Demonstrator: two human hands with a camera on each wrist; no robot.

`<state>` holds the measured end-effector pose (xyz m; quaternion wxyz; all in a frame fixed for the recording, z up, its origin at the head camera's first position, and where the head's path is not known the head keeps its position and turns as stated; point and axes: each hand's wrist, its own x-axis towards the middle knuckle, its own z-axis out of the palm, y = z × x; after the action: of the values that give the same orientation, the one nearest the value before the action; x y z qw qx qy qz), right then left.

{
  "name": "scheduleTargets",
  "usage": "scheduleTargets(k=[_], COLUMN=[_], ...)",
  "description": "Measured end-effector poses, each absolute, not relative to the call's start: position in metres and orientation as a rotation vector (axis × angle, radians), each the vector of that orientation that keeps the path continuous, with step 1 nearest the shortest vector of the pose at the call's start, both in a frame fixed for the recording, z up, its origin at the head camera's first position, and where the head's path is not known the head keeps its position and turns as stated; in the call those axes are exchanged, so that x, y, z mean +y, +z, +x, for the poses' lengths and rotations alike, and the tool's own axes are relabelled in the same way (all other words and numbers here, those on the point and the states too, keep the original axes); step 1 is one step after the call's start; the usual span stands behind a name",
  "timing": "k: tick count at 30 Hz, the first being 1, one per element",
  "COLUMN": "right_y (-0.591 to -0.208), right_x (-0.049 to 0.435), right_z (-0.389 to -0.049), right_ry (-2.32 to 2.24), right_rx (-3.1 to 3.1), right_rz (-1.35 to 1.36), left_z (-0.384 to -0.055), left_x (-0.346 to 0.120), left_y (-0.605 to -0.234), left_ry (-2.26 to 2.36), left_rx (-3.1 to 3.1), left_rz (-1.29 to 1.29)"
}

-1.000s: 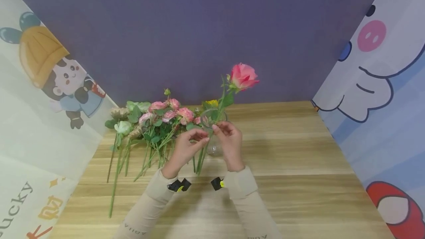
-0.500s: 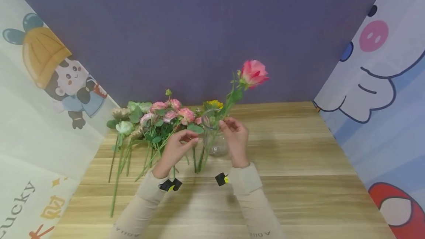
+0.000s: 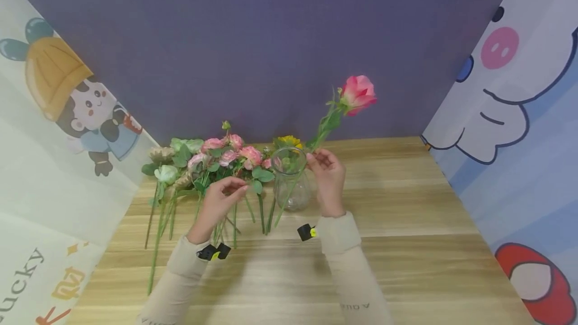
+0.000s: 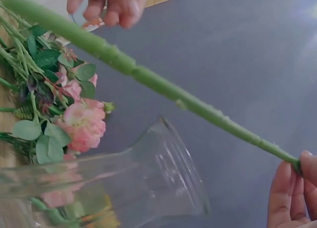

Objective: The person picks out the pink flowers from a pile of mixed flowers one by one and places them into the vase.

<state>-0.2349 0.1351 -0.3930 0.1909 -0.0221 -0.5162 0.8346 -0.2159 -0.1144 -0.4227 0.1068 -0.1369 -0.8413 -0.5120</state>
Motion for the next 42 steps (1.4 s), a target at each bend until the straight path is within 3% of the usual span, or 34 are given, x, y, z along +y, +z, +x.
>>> scheduleTargets(k=[23, 42], right_y=[-0.368, -0.344], right_x=[0.163, 0.183], right_z=[-0.261, -0.282], right_ry=[2.403, 2.384], right_rx=[-1.243, -1.132], right_rz=[-0.031, -0.002], left_z=[-0.220, -0.226], left_x=[-0.162, -0.188], left_y=[-0.427, -0.445], left_ry=[-1.748, -1.678], left_rx=[-2.578, -2.587], left_rz=[-0.077, -0.007])
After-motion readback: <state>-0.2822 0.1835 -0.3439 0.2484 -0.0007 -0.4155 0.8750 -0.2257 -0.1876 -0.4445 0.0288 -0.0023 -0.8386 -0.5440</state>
